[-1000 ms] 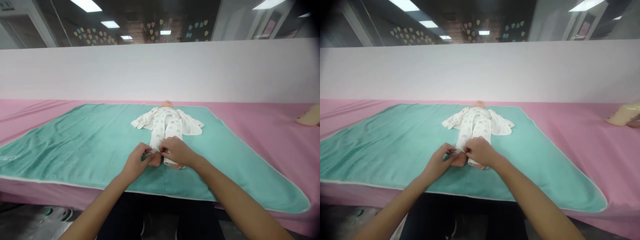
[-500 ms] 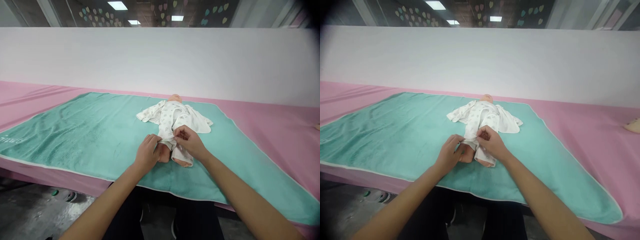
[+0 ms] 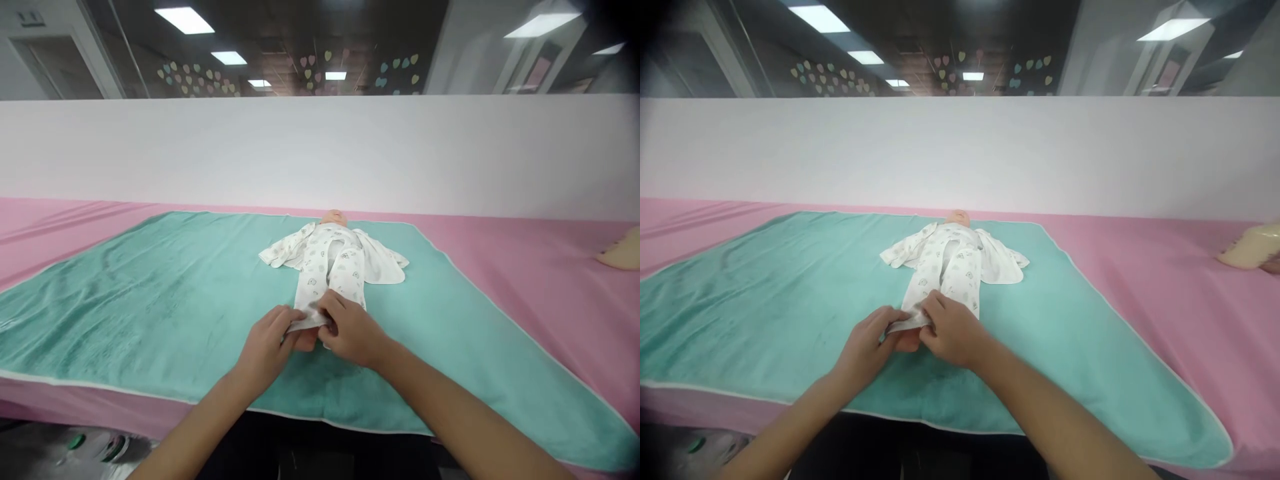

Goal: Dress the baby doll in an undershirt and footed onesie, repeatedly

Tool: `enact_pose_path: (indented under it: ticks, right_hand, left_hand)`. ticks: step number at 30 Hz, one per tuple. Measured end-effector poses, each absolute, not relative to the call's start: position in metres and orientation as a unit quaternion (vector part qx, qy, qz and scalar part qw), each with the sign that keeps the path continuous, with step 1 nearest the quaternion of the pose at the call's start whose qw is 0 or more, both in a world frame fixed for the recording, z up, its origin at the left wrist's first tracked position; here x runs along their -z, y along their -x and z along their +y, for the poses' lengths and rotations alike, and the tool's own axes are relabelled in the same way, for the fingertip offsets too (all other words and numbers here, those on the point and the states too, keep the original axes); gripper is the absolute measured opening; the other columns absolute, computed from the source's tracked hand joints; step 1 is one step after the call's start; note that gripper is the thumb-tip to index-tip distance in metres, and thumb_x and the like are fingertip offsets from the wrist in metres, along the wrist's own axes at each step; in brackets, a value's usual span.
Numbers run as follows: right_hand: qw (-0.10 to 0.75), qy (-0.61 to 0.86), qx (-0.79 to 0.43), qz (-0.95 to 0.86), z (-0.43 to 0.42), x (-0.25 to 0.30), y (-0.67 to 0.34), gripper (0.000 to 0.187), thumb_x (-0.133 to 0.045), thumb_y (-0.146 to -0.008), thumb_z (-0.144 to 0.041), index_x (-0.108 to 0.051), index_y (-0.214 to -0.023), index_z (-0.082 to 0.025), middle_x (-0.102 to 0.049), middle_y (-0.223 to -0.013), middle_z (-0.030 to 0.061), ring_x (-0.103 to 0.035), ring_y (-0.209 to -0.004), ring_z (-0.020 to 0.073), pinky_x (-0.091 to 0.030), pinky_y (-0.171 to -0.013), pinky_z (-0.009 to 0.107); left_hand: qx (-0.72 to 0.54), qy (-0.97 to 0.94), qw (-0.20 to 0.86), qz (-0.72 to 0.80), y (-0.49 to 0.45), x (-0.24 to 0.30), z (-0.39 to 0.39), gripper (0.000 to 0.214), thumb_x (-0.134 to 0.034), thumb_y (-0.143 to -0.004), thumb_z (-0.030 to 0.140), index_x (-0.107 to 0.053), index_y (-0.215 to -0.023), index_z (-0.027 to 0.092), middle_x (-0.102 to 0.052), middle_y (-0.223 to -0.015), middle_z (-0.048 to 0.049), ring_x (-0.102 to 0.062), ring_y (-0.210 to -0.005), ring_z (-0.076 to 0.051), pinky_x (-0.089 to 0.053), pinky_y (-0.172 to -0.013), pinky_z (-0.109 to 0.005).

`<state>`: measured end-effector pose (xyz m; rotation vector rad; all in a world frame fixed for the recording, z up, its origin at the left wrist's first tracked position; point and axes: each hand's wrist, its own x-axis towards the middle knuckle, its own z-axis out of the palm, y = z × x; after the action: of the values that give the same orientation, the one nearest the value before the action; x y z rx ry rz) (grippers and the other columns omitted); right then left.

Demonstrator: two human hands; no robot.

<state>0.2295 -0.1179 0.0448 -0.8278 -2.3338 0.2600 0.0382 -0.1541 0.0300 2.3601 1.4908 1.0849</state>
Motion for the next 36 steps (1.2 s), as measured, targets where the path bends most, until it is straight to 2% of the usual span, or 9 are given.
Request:
enact_pose_path:
  ticks: [7,13,17,20,22,25,28,33,36]
  right_hand:
    - [0.28,0.245,0.016,-0.928,-0.13,-0.044,-0.223,0.023,-0.041,-0.075,-0.012,-0.044,-0.098,-0.018,-0.051,-0.092,0.0078,-0.047,-0.08,0.0196,-0.041,-0.064,0.032]
    - [0.218,0.195,0.017,-0.956,-0.143,-0.045,-0.226,0.03,-0.044,-0.075,-0.016,-0.046,-0.105,-0.017,-0.053,-0.102,0.0082,-0.05,-0.077,0.0179,-0.038,-0.054,0.03]
    - [0.336,0.188,-0.097,-0.918,-0.136,-0.052,-0.236,0.023,-0.042,-0.078,-0.014,-0.046,-0.099,-0.021,-0.055,-0.095,0.0028,-0.051,-0.076,0.0141,-0.039,-0.058,0.027]
    - [0.496,0.315,-0.172,-0.791,-0.109,-0.058,-0.248,0.014,-0.038,-0.086,-0.016,-0.046,-0.095,-0.021,-0.053,-0.09,0.002,-0.051,-0.079,0.013,-0.042,-0.069,0.027]
    - [0.547,0.405,-0.183,-0.709,-0.088,-0.056,-0.255,0.012,-0.042,-0.087,-0.024,-0.047,-0.098,-0.021,-0.051,-0.093,0.003,-0.05,-0.08,0.0141,-0.042,-0.072,0.029]
    - [0.504,0.476,-0.188,-0.696,-0.066,-0.044,-0.258,0.02,-0.056,-0.081,-0.032,-0.051,-0.097,-0.021,-0.049,-0.094,0.0028,-0.049,-0.079,0.0151,-0.041,-0.07,0.03]
    - [0.425,0.484,-0.185,-0.742,-0.061,-0.033,-0.253,0.006,-0.055,-0.081,-0.025,-0.053,-0.082,-0.02,-0.049,-0.086,0.0004,-0.048,-0.075,0.0136,-0.039,-0.069,0.029]
    - [0.333,0.454,-0.166,-0.81,-0.063,-0.036,-0.253,0.01,-0.048,-0.086,-0.018,-0.049,-0.076,-0.02,-0.05,-0.083,-0.0006,-0.047,-0.072,0.0118,-0.037,-0.066,0.027]
    - [0.295,0.443,-0.188,-0.825,-0.064,-0.043,-0.256,0.01,-0.046,-0.088,-0.021,-0.05,-0.078,-0.02,-0.051,-0.085,-0.0006,-0.047,-0.069,0.0112,-0.036,-0.064,0.027]
  left_hand:
    - [-0.269,-0.816,-0.086,0.505,-0.02,-0.027,-0.17,0.028,-0.036,-0.086,0.009,-0.05,-0.107,0.023,-0.052,-0.091,-0.0041,-0.055,-0.075,-0.016,-0.046,-0.064,-0.028]
    - [-0.189,-0.835,-0.07,0.512,-0.019,-0.03,-0.186,0.037,-0.038,-0.079,0.005,-0.05,-0.106,0.027,-0.053,-0.098,-0.0034,-0.058,-0.079,-0.017,-0.048,-0.067,-0.029]
    - [-0.247,-0.836,-0.056,0.487,-0.013,-0.04,-0.181,0.038,-0.034,-0.075,0.0,-0.053,-0.097,0.025,-0.055,-0.096,-0.0024,-0.057,-0.086,-0.016,-0.047,-0.071,-0.028]
    - [-0.314,-0.812,-0.041,0.489,-0.019,-0.048,-0.15,0.029,-0.034,-0.081,0.007,-0.054,-0.094,0.023,-0.057,-0.103,-0.003,-0.056,-0.098,-0.017,-0.047,-0.079,-0.029]
    - [-0.348,-0.799,0.003,0.491,-0.032,-0.054,-0.116,0.024,-0.035,-0.086,0.014,-0.054,-0.098,0.023,-0.056,-0.113,-0.0033,-0.053,-0.107,-0.017,-0.045,-0.087,-0.03]
    - [-0.385,-0.787,0.066,0.477,-0.06,-0.064,-0.053,0.028,-0.04,-0.088,0.027,-0.052,-0.112,0.022,-0.05,-0.129,-0.005,-0.045,-0.121,-0.019,-0.04,-0.098,-0.033]
    - [-0.38,-0.778,0.096,0.491,-0.09,-0.073,0.005,0.041,-0.038,-0.089,0.035,-0.045,-0.125,0.017,-0.045,-0.136,-0.0095,-0.038,-0.128,-0.02,-0.031,-0.106,-0.036]
    - [-0.261,-0.812,0.083,0.516,-0.122,-0.078,0.057,0.047,-0.045,-0.084,0.044,-0.05,-0.122,0.019,-0.041,-0.141,-0.0094,-0.026,-0.134,-0.027,-0.02,-0.109,-0.047]
    - [-0.248,-0.812,0.092,0.52,-0.125,-0.078,0.072,0.054,-0.047,-0.08,0.05,-0.049,-0.124,0.019,-0.042,-0.139,-0.0096,-0.032,-0.131,-0.028,-0.023,-0.106,-0.046]
